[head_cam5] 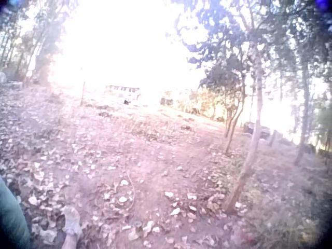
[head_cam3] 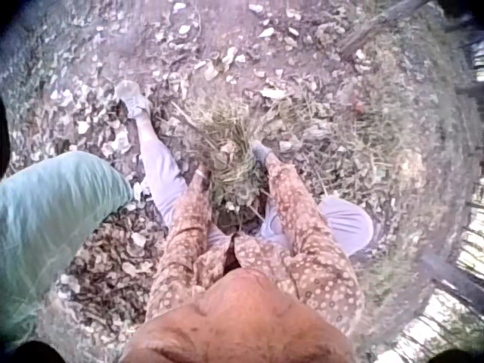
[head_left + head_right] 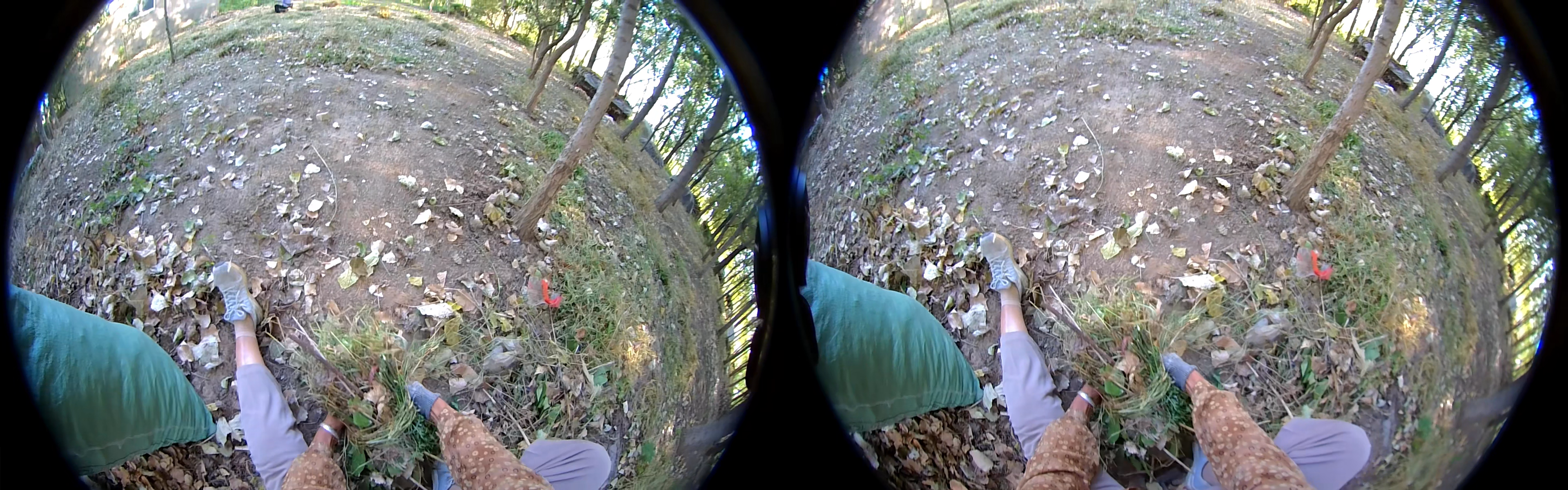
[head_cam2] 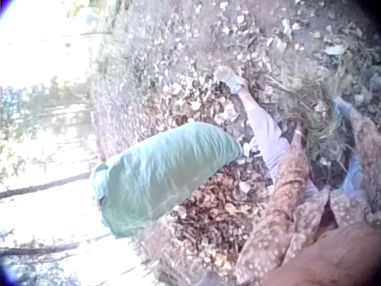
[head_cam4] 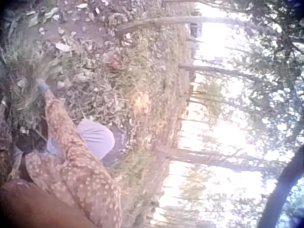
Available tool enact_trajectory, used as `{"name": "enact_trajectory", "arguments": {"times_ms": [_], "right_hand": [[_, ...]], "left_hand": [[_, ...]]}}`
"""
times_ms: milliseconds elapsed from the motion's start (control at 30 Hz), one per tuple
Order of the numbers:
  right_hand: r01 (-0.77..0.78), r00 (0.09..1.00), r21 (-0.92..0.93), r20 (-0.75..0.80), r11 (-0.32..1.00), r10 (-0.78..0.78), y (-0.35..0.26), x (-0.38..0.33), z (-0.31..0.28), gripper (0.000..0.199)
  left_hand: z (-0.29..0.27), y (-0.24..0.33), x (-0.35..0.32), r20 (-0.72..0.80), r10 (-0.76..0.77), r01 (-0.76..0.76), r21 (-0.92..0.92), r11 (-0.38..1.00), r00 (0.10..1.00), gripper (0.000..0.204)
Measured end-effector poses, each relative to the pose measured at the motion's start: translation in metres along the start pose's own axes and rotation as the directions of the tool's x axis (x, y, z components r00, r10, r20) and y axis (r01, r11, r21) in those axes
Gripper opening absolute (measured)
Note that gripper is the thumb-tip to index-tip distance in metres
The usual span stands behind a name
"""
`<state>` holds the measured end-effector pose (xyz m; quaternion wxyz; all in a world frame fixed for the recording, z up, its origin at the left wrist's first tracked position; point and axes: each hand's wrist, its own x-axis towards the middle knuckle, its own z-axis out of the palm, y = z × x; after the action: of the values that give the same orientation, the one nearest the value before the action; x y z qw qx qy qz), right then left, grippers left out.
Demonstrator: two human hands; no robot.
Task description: The person sits on the ground and gathers dry leaves, grass, and small twigs by hand. They repeatedly pick up handfuls of debris and place them into a green sack positioned nearby.
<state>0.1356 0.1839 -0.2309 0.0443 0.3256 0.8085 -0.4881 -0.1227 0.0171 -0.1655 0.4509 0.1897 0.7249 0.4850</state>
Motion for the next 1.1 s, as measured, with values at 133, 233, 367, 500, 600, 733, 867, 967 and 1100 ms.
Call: {"name": "enact_trajectory", "arguments": {"times_ms": [133, 233, 367, 500, 600, 733, 867, 967, 1100], "right_hand": [[-0.350, 0.931, 0.596, 0.304, 0.723, 0.200, -0.097, -0.006, 0.044, 0.017], [-0.252, 0.953, 0.832, 0.302, 0.495, -0.023, -0.102, -0.012, 0.013, 0.022], [-0.149, 0.988, 0.972, 0.151, 0.180, -0.002, -0.097, -0.018, -0.042, 0.027], [-0.033, 0.999, 0.940, 0.040, 0.338, -0.015, -0.135, -0.011, -0.108, 0.030], [0.012, 0.998, 0.863, 0.020, 0.505, -0.057, -0.212, -0.016, -0.152, 0.029], [0.064, 0.997, 0.690, -0.006, 0.721, -0.083, -0.290, -0.027, -0.200, 0.029], [-0.001, 0.999, 0.461, 0.042, 0.888, -0.021, -0.293, -0.023, -0.186, 0.029], [-0.169, 0.985, 0.285, 0.069, 0.944, 0.155, -0.221, -0.042, -0.154, 0.029], [-0.245, 0.969, 0.376, 0.122, 0.894, 0.215, -0.175, -0.071, -0.039, 0.029]], "left_hand": [[-0.094, -0.011, -0.027, -0.124, -0.022, 0.041, 0.150, 0.988, 0.992, 0.031], [-0.095, 0.029, -0.026, -0.092, 0.078, -0.060, 0.188, 0.980, 0.993, 0.031], [-0.107, 0.076, -0.042, -0.066, 0.226, -0.204, 0.245, 0.948, 0.972, 0.032], [-0.117, 0.099, -0.058, -0.017, 0.356, -0.331, 0.328, 0.885, 0.934, 0.032], [-0.136, 0.109, -0.076, 0.051, 0.489, -0.460, 0.439, 0.772, 0.871, 0.033], [-0.166, 0.138, -0.083, 0.252, 0.686, -0.670, 0.590, 0.450, 0.683, 0.034], [-0.178, 0.170, -0.081, 0.485, 0.803, -0.782, 0.622, -0.039, 0.346, 0.035], [-0.113, 0.176, -0.111, 0.419, 0.569, -0.705, 0.370, 0.605, 0.708, 0.036], [-0.089, 0.045, -0.120, 0.257, 0.426, -0.372, -0.233, 0.899, 0.868, 0.034]]}}
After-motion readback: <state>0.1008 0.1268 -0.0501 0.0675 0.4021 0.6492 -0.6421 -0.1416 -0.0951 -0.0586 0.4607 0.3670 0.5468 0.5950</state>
